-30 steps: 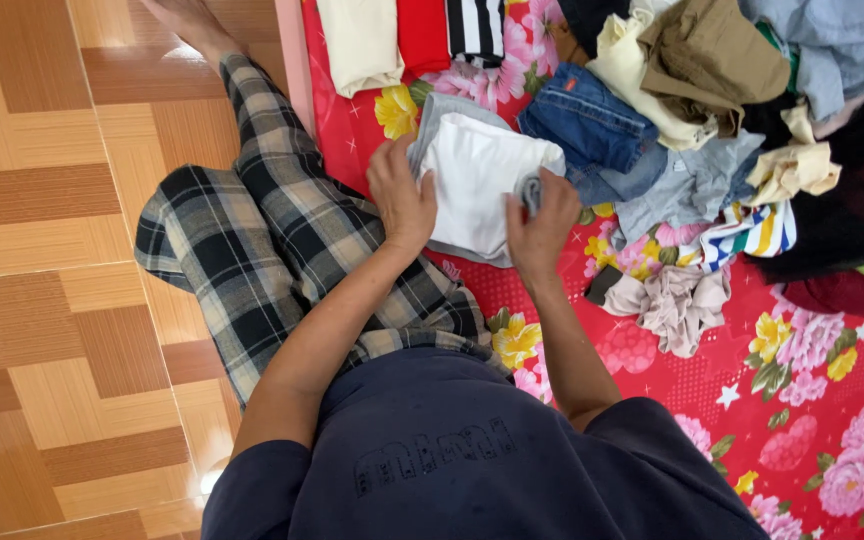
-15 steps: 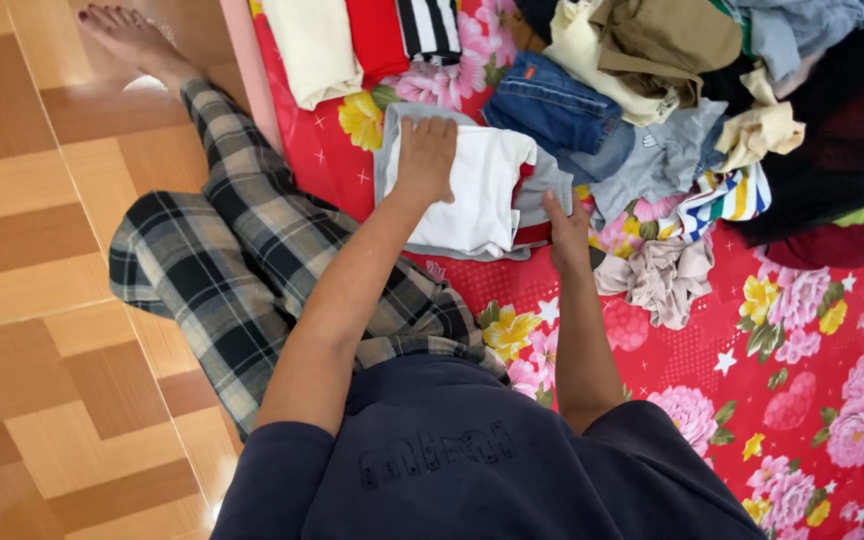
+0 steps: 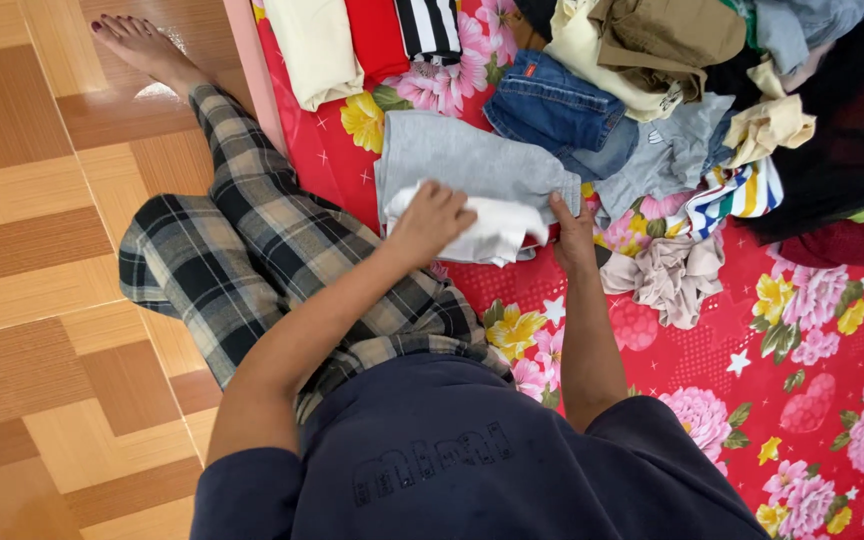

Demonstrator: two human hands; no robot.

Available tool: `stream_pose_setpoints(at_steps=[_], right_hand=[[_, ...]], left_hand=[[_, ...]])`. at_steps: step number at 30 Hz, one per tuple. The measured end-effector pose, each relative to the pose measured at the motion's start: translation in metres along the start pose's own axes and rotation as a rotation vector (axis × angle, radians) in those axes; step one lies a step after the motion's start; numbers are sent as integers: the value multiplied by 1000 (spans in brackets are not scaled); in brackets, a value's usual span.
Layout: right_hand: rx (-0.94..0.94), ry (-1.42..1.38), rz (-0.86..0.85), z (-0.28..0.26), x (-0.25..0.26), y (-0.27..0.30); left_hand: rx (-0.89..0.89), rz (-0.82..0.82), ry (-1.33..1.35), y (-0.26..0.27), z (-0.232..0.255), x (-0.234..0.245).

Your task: Fold various items of clothing from a laundry pile while sitting on a mat.

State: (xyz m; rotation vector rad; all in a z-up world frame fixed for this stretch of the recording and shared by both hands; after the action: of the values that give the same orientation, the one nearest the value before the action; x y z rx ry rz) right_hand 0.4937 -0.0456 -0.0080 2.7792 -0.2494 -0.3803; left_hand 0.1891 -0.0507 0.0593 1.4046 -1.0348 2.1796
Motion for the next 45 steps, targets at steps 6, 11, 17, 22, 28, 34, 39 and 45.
stream_pose_setpoints(at_steps=[6,11,17,22,28,34,39,45], right_hand=[[-52,-16,58,-7,-6,4],[-32,-55,-4,-13,-12,8],[-44,-65,-2,-12,-6,11],[-64,-15,36,10,2,16],[178,393,47,-45,-53,24],[529,801,-93,-121,-118,5],[877,1187,-287,-118,-175,-37],[877,1442,-285,-115,-197,-32]], left_hand=[[-21,-116,80,28,32,22],[157,-155,121,-16,-11,14],[348,-61,49,-39,-45,31],[965,85,154,7,-71,22],[1307,194,693,50,-74,-53],[1308,432,1425,43,-3,-55],[1527,75,1746,44,58,-54],[967,-366,1208,42,31,-14]])
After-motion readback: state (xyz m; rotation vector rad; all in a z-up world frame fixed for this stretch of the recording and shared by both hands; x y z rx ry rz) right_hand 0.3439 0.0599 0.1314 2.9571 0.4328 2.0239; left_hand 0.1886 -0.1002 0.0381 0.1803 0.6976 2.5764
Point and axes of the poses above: each hand's wrist, its own y-axis away from the middle knuckle, its own x-axis out of the back of the hand, z = x × y, the point moved 3 cm from there along -y, towards the middle knuckle
